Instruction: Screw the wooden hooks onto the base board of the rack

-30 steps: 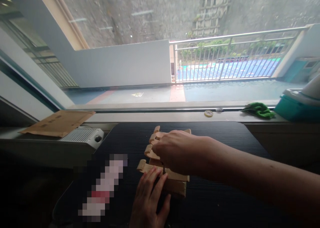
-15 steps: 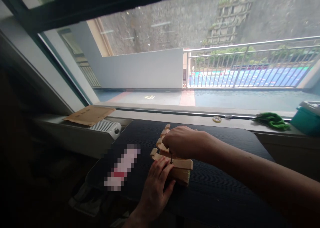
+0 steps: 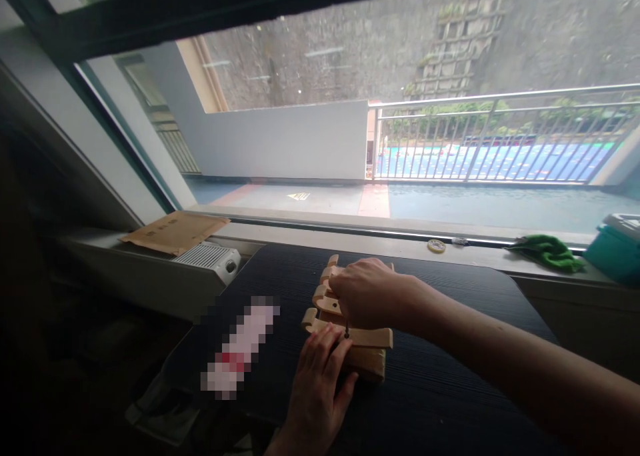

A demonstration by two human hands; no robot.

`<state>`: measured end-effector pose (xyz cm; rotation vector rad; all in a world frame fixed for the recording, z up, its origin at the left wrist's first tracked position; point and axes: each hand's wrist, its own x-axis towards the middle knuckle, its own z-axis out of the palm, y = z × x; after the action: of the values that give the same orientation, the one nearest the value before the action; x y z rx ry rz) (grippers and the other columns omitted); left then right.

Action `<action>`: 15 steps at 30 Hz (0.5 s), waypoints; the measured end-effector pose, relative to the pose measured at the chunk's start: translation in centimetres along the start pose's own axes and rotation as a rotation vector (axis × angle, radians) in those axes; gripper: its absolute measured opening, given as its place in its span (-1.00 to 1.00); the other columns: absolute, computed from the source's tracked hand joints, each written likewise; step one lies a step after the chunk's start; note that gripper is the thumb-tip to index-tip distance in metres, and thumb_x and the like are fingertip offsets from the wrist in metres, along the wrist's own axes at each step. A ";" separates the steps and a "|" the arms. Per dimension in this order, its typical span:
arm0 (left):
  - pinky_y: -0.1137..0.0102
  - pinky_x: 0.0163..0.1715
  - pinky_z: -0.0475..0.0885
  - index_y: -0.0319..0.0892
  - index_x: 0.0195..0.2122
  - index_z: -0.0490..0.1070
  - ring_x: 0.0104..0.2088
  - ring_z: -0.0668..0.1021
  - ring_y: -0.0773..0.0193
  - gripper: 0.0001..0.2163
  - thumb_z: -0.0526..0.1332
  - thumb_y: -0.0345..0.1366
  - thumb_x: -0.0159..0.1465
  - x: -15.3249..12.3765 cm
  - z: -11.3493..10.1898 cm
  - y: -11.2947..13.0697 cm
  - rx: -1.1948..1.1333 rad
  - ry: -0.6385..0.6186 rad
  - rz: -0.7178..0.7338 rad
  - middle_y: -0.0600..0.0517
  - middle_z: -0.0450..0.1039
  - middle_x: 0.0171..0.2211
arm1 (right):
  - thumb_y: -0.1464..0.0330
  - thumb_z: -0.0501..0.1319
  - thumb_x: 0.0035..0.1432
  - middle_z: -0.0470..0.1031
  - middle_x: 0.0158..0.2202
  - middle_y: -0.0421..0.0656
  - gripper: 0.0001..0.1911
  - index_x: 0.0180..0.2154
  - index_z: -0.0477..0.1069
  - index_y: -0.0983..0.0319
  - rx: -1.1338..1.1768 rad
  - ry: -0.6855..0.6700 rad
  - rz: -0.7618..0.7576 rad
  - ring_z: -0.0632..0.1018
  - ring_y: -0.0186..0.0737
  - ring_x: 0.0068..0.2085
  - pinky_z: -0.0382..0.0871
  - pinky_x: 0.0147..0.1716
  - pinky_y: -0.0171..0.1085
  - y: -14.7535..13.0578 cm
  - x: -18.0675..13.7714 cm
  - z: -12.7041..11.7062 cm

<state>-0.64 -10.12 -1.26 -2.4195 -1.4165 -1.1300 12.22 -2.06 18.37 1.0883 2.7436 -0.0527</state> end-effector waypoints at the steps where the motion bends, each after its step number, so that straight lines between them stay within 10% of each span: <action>1: 0.01 0.07 0.31 -0.18 0.08 0.29 0.17 0.30 0.04 -0.68 0.10 -0.36 0.29 0.0 0.0 -0.1 -0.001 0.010 0.003 -0.11 0.31 0.11 | 0.40 0.02 0.18 0.52 -0.41 -0.09 -0.78 -0.35 0.43 0.25 -0.002 0.002 -0.003 0.52 -0.18 -0.42 0.05 -0.55 -0.30 0.0 0.1 0.1; 15: 0.21 0.16 0.11 -0.14 0.01 0.39 0.13 0.35 0.13 -0.72 0.06 -0.24 0.33 0.0 0.7 -1.0 -0.089 0.079 -0.008 -0.06 0.39 0.04 | 0.57 0.12 0.07 0.49 -0.40 -0.12 -0.80 -0.40 0.47 0.23 0.173 -0.043 -0.245 0.49 -0.22 -0.27 0.30 -0.18 -0.28 1.7 -0.4 1.2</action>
<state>-1.10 -9.27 -2.04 -2.3996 -1.3822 -1.3028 13.91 -1.20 17.36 0.7713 2.8597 -0.3493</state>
